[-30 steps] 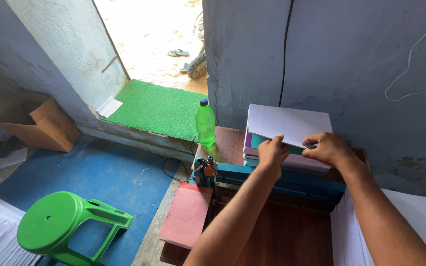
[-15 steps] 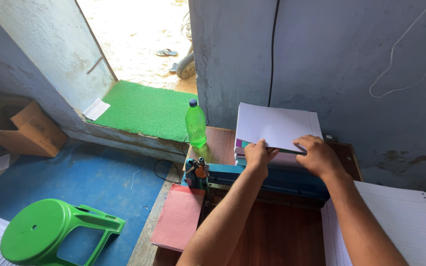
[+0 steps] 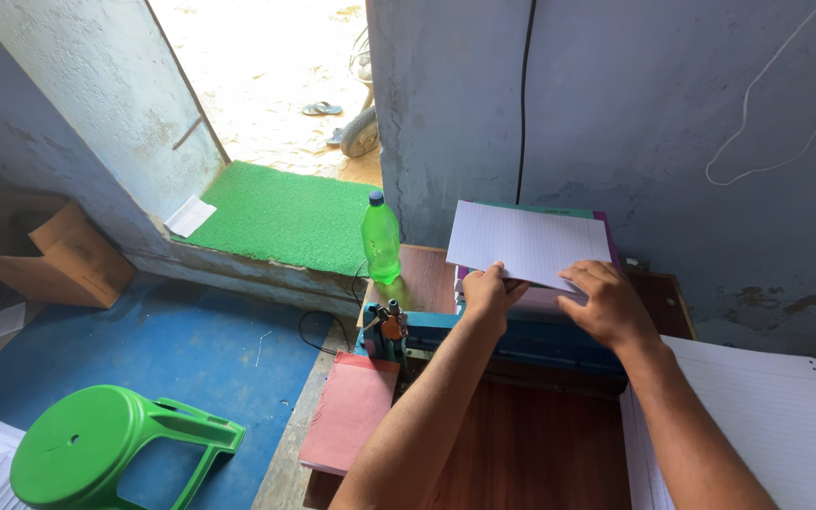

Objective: The person inserts a stack of lined paper into a book cover and uses a manual binding machine to secure the cover to the pages. The person repeats this process for multiple notebooks, stacking the finished units on the table.

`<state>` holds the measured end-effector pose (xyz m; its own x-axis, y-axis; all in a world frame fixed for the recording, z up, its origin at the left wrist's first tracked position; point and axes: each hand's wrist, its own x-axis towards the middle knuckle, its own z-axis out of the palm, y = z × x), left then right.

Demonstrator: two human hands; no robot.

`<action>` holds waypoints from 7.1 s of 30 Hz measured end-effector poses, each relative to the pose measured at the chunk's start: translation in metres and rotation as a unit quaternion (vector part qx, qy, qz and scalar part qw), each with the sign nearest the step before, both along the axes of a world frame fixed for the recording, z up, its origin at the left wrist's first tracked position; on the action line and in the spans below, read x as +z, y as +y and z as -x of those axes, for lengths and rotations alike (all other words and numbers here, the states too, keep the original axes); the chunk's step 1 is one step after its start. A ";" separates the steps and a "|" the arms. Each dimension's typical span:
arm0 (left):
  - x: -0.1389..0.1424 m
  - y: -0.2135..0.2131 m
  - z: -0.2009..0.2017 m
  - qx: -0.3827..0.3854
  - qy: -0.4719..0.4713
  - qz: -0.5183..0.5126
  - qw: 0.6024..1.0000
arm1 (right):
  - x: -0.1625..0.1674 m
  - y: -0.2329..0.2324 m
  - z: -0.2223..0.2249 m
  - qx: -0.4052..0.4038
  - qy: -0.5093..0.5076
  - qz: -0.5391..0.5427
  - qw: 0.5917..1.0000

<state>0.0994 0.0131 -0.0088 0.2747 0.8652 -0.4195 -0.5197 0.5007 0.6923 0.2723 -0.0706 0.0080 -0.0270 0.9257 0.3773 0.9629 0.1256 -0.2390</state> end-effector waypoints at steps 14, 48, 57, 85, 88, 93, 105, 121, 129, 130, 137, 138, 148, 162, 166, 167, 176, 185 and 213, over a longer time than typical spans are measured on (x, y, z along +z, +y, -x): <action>-0.013 -0.018 0.003 -0.023 -0.057 -0.087 0.994 | 0.008 0.022 -0.003 -0.018 0.003 0.127 0.992; -0.002 -0.004 -0.017 0.023 -0.037 0.008 0.999 | 0.033 0.051 -0.007 -0.002 -0.225 -0.029 0.974; 0.001 0.008 0.001 -0.132 0.082 -0.035 0.987 | 0.048 0.055 -0.035 -0.026 -0.251 -0.119 0.960; 0.030 -0.050 0.103 0.117 0.147 -0.463 0.866 | 0.160 -0.047 0.067 -0.022 -0.008 0.021 0.999; 0.010 -0.071 0.122 0.092 0.161 -0.434 0.882 | 0.138 -0.062 0.077 -0.008 0.012 0.040 0.999; -0.031 -0.098 0.138 0.077 0.162 -0.416 0.891 | 0.085 -0.081 0.083 0.041 -0.020 0.012 0.999; -0.111 -0.144 0.142 -0.002 0.143 -0.320 0.936 | -0.019 -0.124 0.086 -0.019 0.001 0.039 0.999; -0.114 -0.150 0.153 -0.025 0.153 -0.303 0.940 | -0.110 -0.174 0.072 -0.218 0.351 -0.107 0.904; -0.114 -0.153 0.140 0.032 0.167 -0.283 0.944 | -0.159 -0.163 0.046 -0.118 0.553 -0.102 0.818; -0.115 -0.154 0.138 0.042 0.167 -0.281 0.944 | -0.162 -0.163 0.043 -0.141 0.550 -0.099 0.817; -0.117 -0.157 0.135 0.064 0.166 -0.294 0.939 | -0.160 -0.163 0.040 -0.155 0.572 -0.102 0.799; -0.116 -0.157 0.134 0.068 0.161 -0.307 0.935 | -0.160 -0.162 0.040 -0.161 0.580 -0.095 0.793; -0.126 -0.155 0.137 0.042 0.178 -0.296 0.938 | -0.177 -0.157 0.033 -0.170 0.532 -0.101 0.823; -0.126 -0.149 0.140 0.027 0.148 -0.279 0.949 | -0.180 -0.161 0.029 -0.172 0.542 -0.136 0.811; -0.127 -0.149 0.139 0.028 0.147 -0.263 0.953 | -0.181 -0.165 0.028 -0.166 0.548 -0.129 0.810; -0.128 -0.149 0.140 0.030 0.145 -0.264 0.953 | -0.180 -0.167 0.028 -0.159 0.541 -0.138 0.814; -0.127 -0.148 0.140 0.075 0.239 -0.327 0.911 | -0.173 -0.170 0.034 -0.229 0.400 -0.160 0.873; -0.110 -0.143 0.157 0.033 0.188 -0.240 0.952 | -0.126 -0.172 0.055 -0.193 0.630 -0.089 0.747; -0.139 -0.196 0.200 -0.180 0.497 -0.352 0.772 | -0.198 -0.225 0.055 -0.351 0.603 0.190 0.691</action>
<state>-0.1004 -0.1827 -0.1478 0.3958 0.9176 -0.0376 0.5297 -0.1947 0.8255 0.2172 -0.2954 -0.1897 0.6006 0.5892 -0.5406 -0.1732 -0.5641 -0.8073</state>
